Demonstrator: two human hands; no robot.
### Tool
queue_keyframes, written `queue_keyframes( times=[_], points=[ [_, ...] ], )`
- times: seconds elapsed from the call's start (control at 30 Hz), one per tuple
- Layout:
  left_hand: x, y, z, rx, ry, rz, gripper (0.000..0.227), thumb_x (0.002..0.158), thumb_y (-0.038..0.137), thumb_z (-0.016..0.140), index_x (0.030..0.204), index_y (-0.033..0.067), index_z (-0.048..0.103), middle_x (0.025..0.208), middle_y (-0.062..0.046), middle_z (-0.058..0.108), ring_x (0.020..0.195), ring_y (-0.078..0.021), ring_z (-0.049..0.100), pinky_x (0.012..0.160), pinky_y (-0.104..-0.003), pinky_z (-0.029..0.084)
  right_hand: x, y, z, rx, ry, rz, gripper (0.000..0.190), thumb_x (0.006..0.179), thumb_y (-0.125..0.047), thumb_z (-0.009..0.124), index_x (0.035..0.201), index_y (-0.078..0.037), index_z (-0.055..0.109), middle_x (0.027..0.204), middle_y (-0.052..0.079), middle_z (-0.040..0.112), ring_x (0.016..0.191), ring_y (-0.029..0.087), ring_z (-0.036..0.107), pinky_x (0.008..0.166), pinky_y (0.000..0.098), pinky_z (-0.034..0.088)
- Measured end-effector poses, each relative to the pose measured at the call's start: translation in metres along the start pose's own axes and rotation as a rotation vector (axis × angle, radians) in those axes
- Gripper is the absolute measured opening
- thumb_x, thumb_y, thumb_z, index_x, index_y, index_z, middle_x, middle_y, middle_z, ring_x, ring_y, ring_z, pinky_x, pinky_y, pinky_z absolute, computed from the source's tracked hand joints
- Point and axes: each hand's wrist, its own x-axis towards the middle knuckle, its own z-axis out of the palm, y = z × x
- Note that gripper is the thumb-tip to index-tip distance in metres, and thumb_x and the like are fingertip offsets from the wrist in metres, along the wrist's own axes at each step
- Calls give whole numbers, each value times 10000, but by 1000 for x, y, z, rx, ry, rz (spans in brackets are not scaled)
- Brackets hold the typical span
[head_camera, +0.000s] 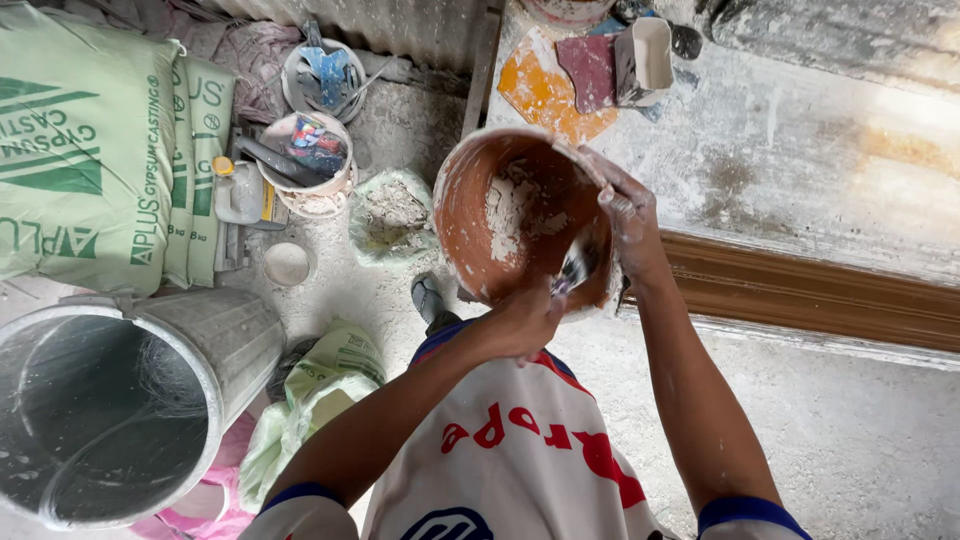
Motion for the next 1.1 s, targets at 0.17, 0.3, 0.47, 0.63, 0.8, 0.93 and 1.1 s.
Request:
queue_keyframes(
  times=[0.17,0.3,0.47,0.63,0.8,0.93,1.1],
  points=[
    [-22,16,-11,56,-116,-149,334,965,107,463,1200,-129,472,962,-331,678,842,-395,708,743,-490,590,4,-1,-1,17,38,25,714,990,-521,610,1466,9,557,1498,173,580,1430,273,514,1263,410,336],
    [-30,43,-30,183,-58,-97,319,939,97,501,1207,-70,541,1092,-318,675,1013,-416,701,889,-515,575,6,0,-3,-66,23,-3,692,986,-524,610,1439,-2,581,1504,177,575,1436,295,516,1253,424,358],
    [-29,53,-56,156,-56,-98,330,1055,282,454,1153,8,611,1058,-244,721,996,-386,712,890,-545,512,14,2,-3,-91,-84,-53,543,986,-382,644,1394,-23,643,1511,188,594,1457,317,518,1283,440,321],
    [-25,59,-67,129,-58,-84,293,991,272,493,1069,27,632,853,-213,724,720,-345,701,750,-507,547,18,2,-6,29,-67,2,548,978,-339,656,1407,0,618,1507,190,581,1445,296,515,1277,421,331],
    [-20,47,-59,172,-236,-190,250,977,176,516,964,-17,674,732,-138,716,541,-234,680,595,-415,592,6,4,-16,98,28,139,696,928,-428,648,1464,8,557,1480,169,597,1380,272,562,1206,389,428],
    [-3,43,-35,-135,-233,-59,264,1026,241,484,1043,-18,533,770,-145,691,555,-198,688,547,-396,601,-3,6,-35,252,118,264,729,867,-390,677,1463,2,533,1417,164,630,1295,270,618,1136,405,498],
    [9,69,17,-609,-90,206,369,1019,264,443,1162,-69,369,872,-243,587,575,-309,670,428,-387,581,-16,23,-44,534,180,184,664,909,-284,645,1488,1,488,1389,152,626,1246,265,622,1119,415,508]
  ],
)
